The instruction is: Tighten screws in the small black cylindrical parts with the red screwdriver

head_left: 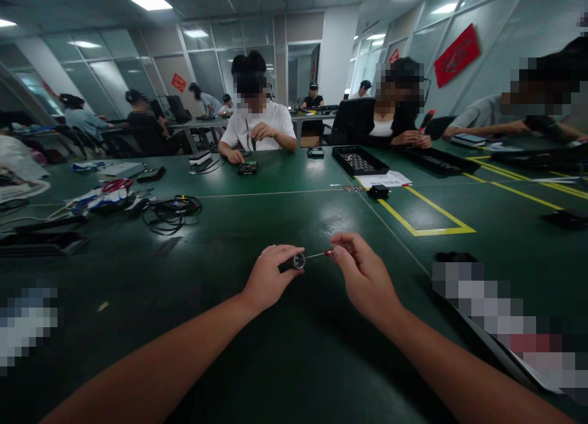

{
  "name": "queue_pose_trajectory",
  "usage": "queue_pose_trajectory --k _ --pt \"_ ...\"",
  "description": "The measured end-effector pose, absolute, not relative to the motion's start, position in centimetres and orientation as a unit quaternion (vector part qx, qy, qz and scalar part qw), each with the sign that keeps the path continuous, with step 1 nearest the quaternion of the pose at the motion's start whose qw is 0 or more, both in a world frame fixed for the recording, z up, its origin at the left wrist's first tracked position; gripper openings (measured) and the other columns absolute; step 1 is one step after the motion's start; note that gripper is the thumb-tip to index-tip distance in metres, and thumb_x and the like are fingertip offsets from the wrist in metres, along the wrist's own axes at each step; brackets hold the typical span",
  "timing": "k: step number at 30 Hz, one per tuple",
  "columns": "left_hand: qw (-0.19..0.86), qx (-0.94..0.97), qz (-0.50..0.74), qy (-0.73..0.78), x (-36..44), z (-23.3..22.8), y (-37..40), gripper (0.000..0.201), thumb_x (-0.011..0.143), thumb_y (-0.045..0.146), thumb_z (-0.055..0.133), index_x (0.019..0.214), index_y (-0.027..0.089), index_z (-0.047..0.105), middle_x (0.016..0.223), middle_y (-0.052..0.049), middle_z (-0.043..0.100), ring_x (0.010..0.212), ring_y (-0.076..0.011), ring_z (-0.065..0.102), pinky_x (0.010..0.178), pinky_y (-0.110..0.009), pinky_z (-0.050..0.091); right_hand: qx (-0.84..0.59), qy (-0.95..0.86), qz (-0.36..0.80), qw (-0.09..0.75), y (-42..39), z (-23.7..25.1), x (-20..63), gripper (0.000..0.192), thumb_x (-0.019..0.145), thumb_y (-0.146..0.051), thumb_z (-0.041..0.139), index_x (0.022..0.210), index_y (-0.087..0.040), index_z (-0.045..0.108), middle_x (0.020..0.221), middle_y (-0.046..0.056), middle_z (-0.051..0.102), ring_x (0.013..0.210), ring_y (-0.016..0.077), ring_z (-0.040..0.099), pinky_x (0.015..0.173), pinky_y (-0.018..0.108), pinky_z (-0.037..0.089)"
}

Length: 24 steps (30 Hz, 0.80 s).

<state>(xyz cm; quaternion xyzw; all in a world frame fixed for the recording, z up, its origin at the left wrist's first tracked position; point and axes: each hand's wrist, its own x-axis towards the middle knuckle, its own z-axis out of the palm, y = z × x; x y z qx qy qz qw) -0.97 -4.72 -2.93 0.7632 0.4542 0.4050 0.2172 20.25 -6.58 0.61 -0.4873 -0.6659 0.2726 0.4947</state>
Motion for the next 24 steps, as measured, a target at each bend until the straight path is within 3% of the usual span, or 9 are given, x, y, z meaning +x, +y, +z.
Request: queue_pose_trajectory --k 5,10,12,18,24 --pt "0.212 0.764 0.405 0.454 -1.0 -3.0 -4.7 0.042 0.082 0.012 0.079 0.122 0.026 0.074 0.120 -0.006 0.075 0.116 -0.0265 0.067 0.106 -0.050 0.048 -0.500 -0.670 0.257 0.485 -6.6 0.9 20.2 0.037 0.104 -0.050 0.044 0.095 -0.022 0.067 0.079 0.004 0.070 0.070 0.0201 0.065 0.064 0.033 0.048" --pt "0.209 0.763 0.404 0.460 -0.9 -3.0 -4.7 0.043 0.081 0.012 0.081 0.121 0.025 0.074 0.119 -0.006 0.075 0.115 -0.0259 0.067 0.105 -0.048 0.048 -0.481 -0.651 0.267 0.523 -6.3 0.0 20.4 0.028 0.102 -0.044 0.049 0.117 -0.023 0.059 0.095 0.006 0.073 0.083 0.0222 0.069 0.072 0.035 0.052" --pt "0.208 0.763 0.405 0.458 -0.9 -3.0 -4.7 0.042 0.080 0.011 0.082 0.120 0.024 0.074 0.119 -0.007 0.076 0.114 -0.0257 0.068 0.105 -0.048 0.048 -0.478 -0.650 0.273 0.524 -6.2 -0.2 20.4 0.027 0.103 -0.045 0.049 0.116 -0.023 0.059 0.096 0.006 0.073 0.085 0.0222 0.068 0.075 0.036 0.052" --pt "0.215 0.769 0.399 0.451 -0.9 -2.9 -4.6 0.043 0.080 0.011 0.082 0.121 0.023 0.074 0.118 -0.006 0.076 0.113 -0.0257 0.068 0.105 -0.049 0.047 -0.501 -0.656 0.260 0.501 -6.2 0.5 20.3 0.033 0.103 -0.049 0.048 0.098 -0.023 0.067 0.081 0.004 0.071 0.069 0.0199 0.064 0.065 0.034 0.048" --pt "0.215 0.766 0.408 0.449 -0.9 -3.1 -4.6 0.043 0.082 0.013 0.081 0.122 0.025 0.074 0.120 -0.007 0.075 0.115 -0.0261 0.067 0.104 -0.049 0.048 -0.456 -0.629 0.305 0.551 -6.2 0.2 20.2 0.024 0.099 -0.043 0.056 0.109 -0.022 0.062 0.091 0.005 0.073 0.080 0.0208 0.068 0.073 0.035 0.053"
